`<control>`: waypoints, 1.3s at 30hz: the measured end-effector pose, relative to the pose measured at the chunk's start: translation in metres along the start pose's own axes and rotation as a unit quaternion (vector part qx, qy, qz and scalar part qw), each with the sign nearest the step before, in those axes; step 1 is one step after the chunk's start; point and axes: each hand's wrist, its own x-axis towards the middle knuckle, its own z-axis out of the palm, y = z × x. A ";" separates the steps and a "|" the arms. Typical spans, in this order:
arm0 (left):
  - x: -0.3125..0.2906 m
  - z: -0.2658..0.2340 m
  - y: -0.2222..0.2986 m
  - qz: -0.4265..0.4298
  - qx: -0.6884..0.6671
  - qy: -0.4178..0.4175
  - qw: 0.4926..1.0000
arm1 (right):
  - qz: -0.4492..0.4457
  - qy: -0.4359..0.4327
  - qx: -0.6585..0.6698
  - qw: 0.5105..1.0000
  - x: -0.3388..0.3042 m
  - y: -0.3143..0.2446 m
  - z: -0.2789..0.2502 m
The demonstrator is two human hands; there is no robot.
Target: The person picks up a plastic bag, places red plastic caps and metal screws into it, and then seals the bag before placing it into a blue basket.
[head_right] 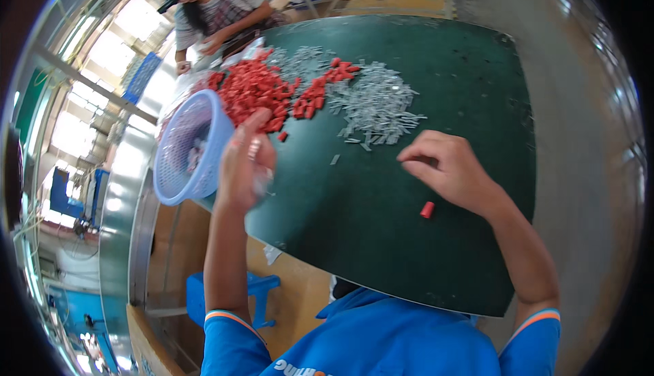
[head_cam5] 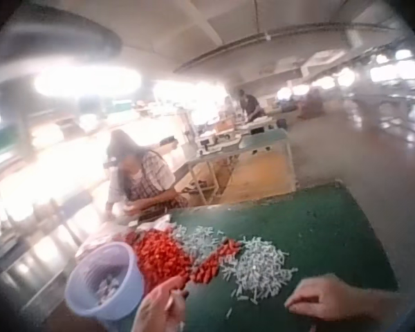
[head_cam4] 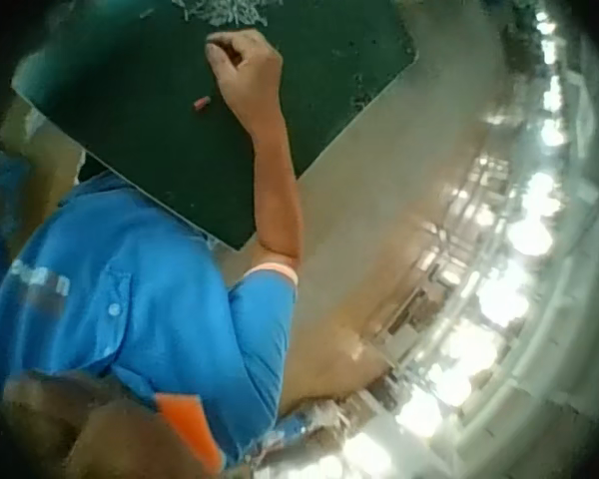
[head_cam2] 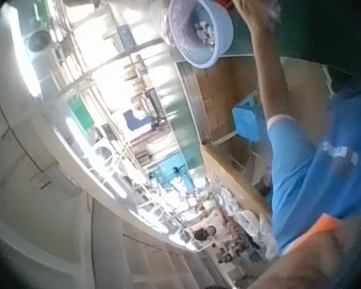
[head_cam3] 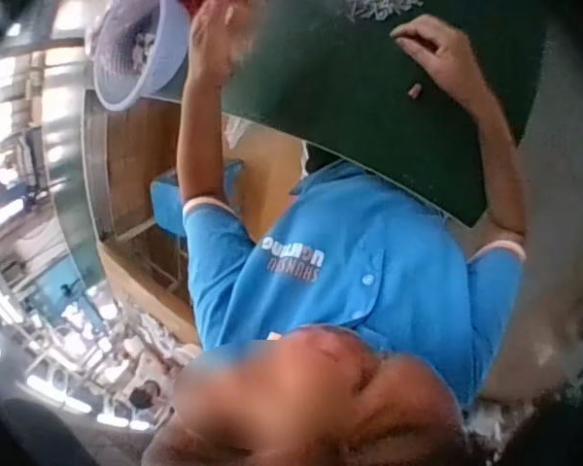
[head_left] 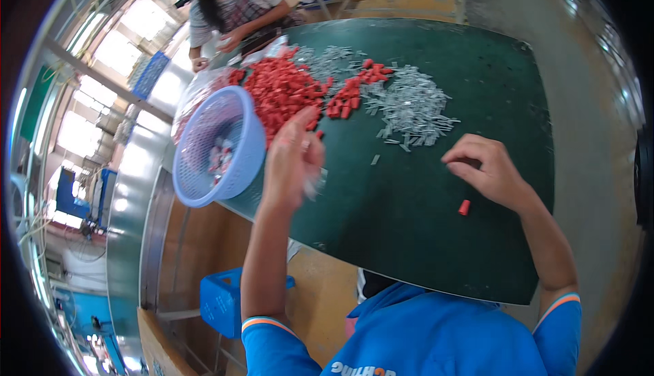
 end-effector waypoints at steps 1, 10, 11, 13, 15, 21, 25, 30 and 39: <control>0.000 0.022 -0.017 -0.014 -0.027 -0.041 0.999 | -0.001 -0.003 0.015 1.000 0.003 -0.005 0.003; 0.001 0.141 -0.043 0.029 -0.146 -0.207 0.967 | 0.095 0.077 0.109 0.986 0.002 -0.003 0.016; 0.002 0.147 -0.042 0.016 -0.169 -0.209 0.963 | 0.099 0.084 0.108 0.986 0.001 0.001 0.015; 0.003 0.151 -0.044 0.004 -0.167 -0.225 0.960 | 0.135 0.081 0.188 0.970 0.000 0.010 0.016; 0.006 0.147 -0.054 -0.010 -0.156 -0.258 0.954 | 0.141 0.075 0.274 0.949 0.001 0.016 0.018; 0.005 0.144 -0.059 -0.050 -0.200 -0.233 0.950 | 0.120 0.033 0.298 0.946 0.002 0.019 0.015; 0.014 0.137 -0.066 -0.090 -0.214 -0.177 0.957 | 0.067 0.101 0.141 0.983 0.001 0.035 0.015; 0.020 0.120 -0.068 -0.073 -0.148 -0.071 0.984 | 0.140 0.048 0.167 0.975 0.002 0.026 0.003; 0.006 0.129 -0.062 0.015 0.021 -0.147 0.989 | 0.062 0.010 0.043 0.997 0.001 0.022 0.003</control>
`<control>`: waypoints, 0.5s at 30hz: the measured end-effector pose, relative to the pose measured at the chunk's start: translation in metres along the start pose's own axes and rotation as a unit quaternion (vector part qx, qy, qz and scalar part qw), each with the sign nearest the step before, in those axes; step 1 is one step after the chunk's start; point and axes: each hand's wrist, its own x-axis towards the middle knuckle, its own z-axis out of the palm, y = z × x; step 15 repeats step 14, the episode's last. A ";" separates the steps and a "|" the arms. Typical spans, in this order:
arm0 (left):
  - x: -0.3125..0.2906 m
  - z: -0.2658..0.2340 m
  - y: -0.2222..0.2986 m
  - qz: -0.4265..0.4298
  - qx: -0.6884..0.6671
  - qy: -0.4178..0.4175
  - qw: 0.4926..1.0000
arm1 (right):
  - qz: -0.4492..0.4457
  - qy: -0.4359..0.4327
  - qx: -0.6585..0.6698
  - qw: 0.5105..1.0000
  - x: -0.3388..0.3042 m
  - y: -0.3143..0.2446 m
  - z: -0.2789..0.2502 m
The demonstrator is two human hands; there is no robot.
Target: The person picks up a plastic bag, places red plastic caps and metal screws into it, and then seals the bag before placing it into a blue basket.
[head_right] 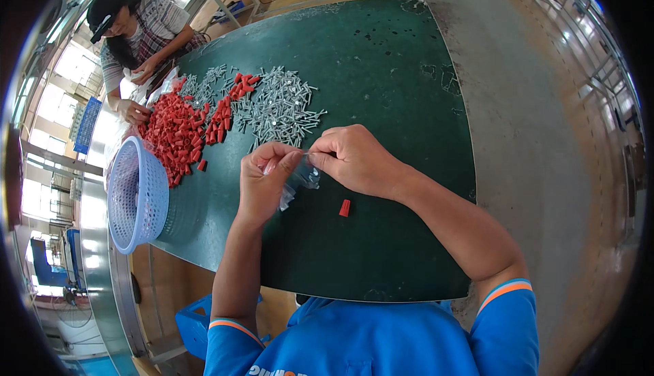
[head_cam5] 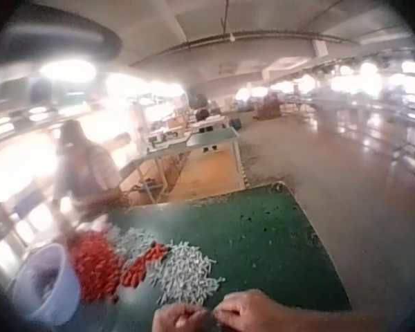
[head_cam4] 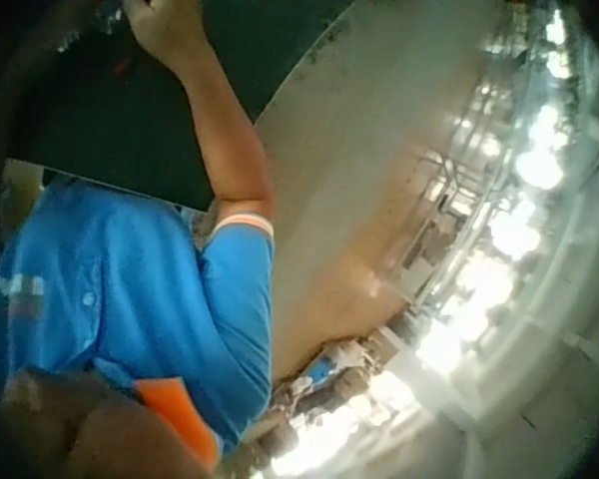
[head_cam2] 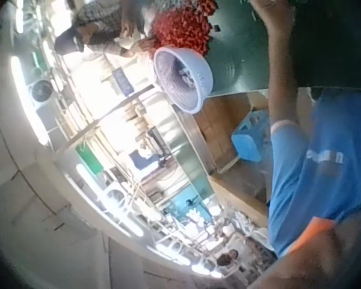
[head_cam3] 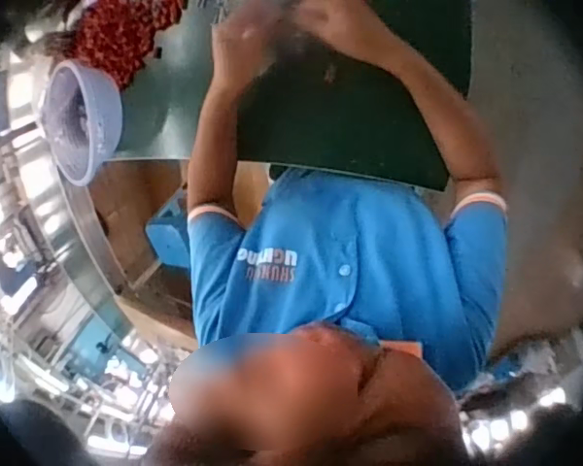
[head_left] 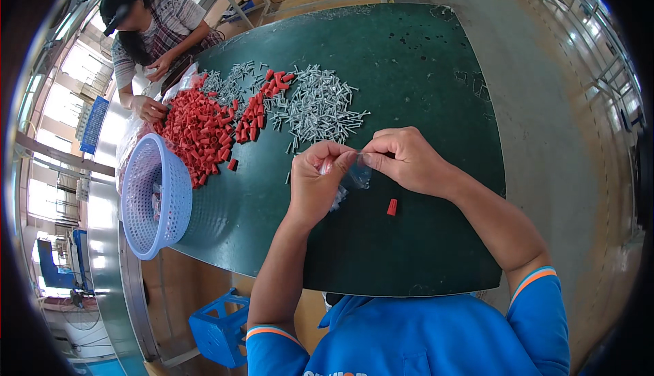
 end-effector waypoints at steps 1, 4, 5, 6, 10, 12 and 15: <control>-0.001 0.000 0.003 0.027 0.035 0.010 0.999 | 0.002 0.000 0.001 1.000 0.000 0.002 0.002; -0.002 0.000 0.006 0.083 0.093 0.037 0.992 | -0.031 0.051 0.069 0.996 0.001 0.002 0.004; -0.003 0.000 0.006 0.110 0.116 0.053 0.986 | 0.016 0.059 0.088 0.994 0.001 -0.002 0.001; -0.003 0.001 0.008 0.110 0.117 0.053 0.986 | 0.063 0.067 0.107 0.990 0.001 -0.005 -0.001; -0.005 0.000 0.008 0.167 0.145 0.071 0.973 | 0.071 0.085 0.123 0.986 0.000 -0.006 -0.002; -0.004 0.001 0.006 0.188 0.162 0.078 0.966 | 0.104 0.001 0.212 0.972 0.000 0.000 -0.001; -0.004 0.002 0.005 0.245 0.186 0.038 0.951 | 0.088 -0.009 0.258 0.962 0.000 0.005 0.006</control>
